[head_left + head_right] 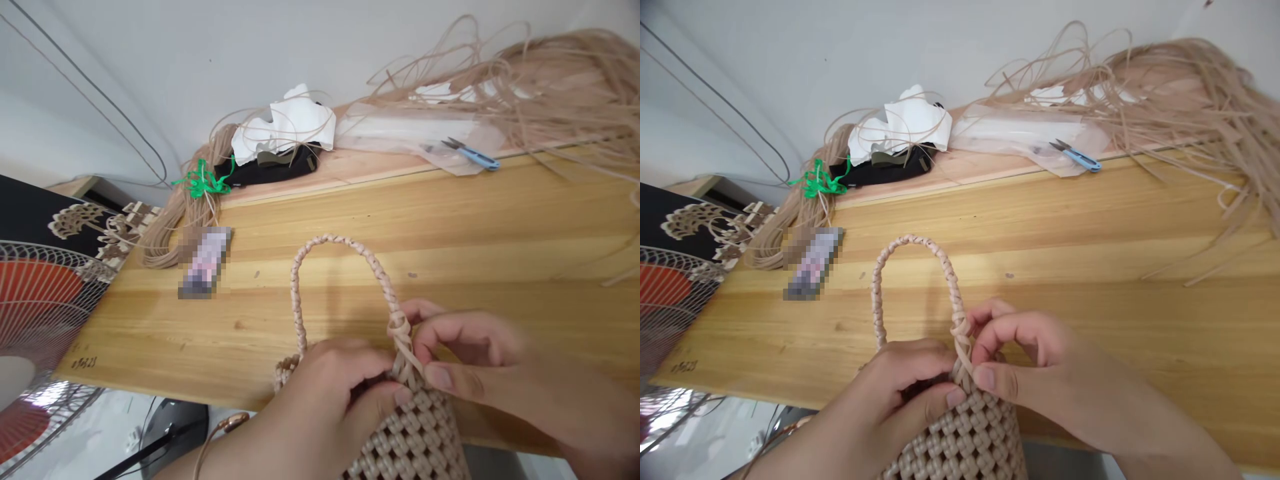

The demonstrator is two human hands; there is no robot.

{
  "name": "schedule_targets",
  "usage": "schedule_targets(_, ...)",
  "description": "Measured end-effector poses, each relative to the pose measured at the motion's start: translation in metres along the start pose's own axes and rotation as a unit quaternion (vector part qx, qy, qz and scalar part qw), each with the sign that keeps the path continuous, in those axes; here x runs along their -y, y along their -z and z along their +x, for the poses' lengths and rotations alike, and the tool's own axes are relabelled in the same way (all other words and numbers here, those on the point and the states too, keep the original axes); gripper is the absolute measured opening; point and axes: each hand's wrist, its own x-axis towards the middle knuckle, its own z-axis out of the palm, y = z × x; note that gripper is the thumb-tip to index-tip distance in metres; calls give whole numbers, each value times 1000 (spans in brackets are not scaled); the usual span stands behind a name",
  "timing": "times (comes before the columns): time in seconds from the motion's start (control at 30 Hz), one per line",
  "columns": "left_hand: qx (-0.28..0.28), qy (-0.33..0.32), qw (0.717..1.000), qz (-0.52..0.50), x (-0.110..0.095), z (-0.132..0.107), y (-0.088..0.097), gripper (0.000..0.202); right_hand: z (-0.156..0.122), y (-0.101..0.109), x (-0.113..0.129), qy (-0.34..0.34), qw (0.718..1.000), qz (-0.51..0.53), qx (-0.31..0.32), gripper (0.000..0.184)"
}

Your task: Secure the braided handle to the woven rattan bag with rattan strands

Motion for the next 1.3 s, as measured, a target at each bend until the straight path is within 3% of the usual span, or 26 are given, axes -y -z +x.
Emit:
schedule_targets(0.17,2,25,1000,0,-1,-2,1,14,-1,-2,1,10,1000,19,1,18)
schedule_targets(0.43,29,122,986,-112,-3,-5,1,10,-20,-10,2,96,975,-176,-102,8)
schedule_targets(0.6,-28,163,971,-172,5,-5,-6,27,-25,-14,2,99,945,-286,-126,7)
schedule_targets(0.77,-50,180,962,-197,4,-3,-6,29,-26,-17,-1,71,964,-223,-123,11)
schedule_targets(0.87,-57,186,953,-234,3,-2,-5,27,-28,-14,-5,65,962,-218,-151,5)
schedule_targets(1.03,-58,199,942,-266,6,-5,-7,33,-31,-6,-10,68,959,-219,-167,10)
schedule_targets(1.3,-51,175,947,-263,5,-8,-7,35,-31,-8,-13,41,943,-194,-266,16)
